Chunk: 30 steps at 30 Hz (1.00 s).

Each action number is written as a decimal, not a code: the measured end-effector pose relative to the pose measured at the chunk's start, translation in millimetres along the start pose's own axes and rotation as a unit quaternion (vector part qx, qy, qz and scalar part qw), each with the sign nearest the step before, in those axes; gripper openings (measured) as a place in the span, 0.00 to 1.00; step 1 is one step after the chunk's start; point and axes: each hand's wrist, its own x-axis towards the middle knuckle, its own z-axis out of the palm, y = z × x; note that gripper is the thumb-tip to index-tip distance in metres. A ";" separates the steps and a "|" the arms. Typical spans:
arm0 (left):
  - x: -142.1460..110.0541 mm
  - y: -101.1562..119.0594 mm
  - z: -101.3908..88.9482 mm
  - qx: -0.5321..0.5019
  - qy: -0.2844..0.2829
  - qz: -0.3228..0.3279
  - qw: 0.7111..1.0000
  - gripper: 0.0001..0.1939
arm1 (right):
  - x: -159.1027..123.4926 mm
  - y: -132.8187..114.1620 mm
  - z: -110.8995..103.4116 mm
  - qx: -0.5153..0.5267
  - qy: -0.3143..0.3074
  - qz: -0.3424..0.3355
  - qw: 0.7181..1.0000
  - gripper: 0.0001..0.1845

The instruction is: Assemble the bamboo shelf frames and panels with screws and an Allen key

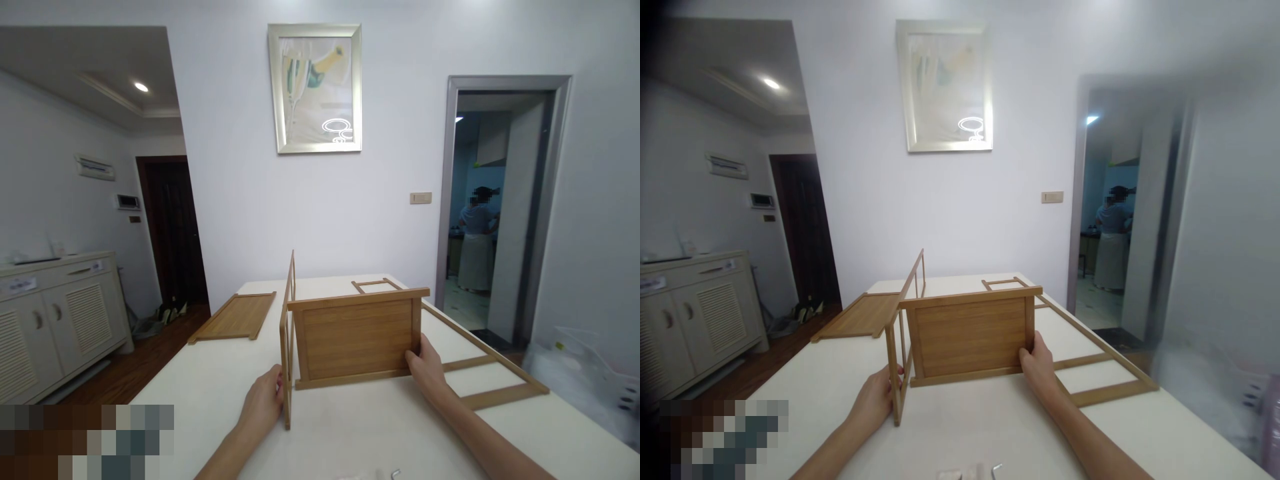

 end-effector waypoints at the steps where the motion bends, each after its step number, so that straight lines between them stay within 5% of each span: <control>1: -0.3 -0.2 0.1 -0.003 0.000 0.002 1.000 0.09 | 0.4 0.4 0.2 0.000 -0.001 0.000 1.000 0.21; 21: 9.0 -15.0 10.7 -0.080 0.020 0.003 0.997 0.12 | 1.2 15.3 10.3 0.024 -0.016 -0.008 1.000 0.25; 30: 10.6 -13.1 -1.2 -0.061 0.028 -0.033 0.997 0.09 | -2.7 11.4 9.6 0.039 -0.028 -0.014 0.999 0.23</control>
